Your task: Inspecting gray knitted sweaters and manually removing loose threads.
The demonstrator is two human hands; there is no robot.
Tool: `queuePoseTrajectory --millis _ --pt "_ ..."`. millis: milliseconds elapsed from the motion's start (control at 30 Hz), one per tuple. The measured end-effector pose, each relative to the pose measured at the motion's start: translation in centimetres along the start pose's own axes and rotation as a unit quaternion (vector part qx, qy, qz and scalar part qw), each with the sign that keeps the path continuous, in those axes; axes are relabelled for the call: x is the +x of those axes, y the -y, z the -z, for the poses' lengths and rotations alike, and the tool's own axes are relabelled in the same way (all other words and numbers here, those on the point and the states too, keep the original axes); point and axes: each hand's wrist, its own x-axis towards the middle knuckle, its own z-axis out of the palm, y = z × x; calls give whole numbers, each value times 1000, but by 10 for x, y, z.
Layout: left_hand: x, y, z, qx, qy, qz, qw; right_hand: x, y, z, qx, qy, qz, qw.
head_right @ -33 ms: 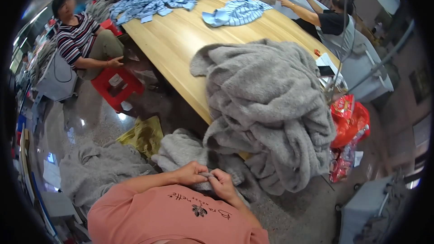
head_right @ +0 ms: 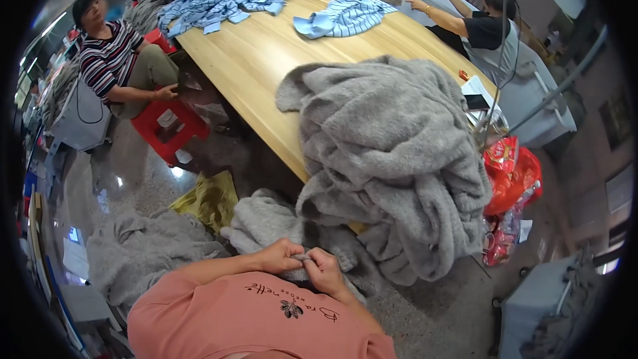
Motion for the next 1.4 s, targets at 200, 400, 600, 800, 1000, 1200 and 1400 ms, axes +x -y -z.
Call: queuePoseTrajectory --millis 200,400,600,800,1000,1200,1400 --pt "-1 0 -3 -96 8 74 993 3 3 -10 -124 -51 140 981" --pt "9 -11 9 -71 -114 69 988 13 14 2 -141 -105 123 977" --pt "5 -31 37 -413 -216 46 883 4 -4 3 -236 -62 72 967" --pt "-1 -51 40 -479 -215 16 851 5 -4 5 -331 -251 183 891" --pt "-3 -56 38 -503 -235 14 831 1 8 -7 -224 -152 112 956" --pt "-2 -67 29 -515 -206 3 832 18 -12 -22 -328 -149 62 931" --pt "-4 -59 42 -516 -244 -29 821 14 -12 7 341 -176 -73 921"
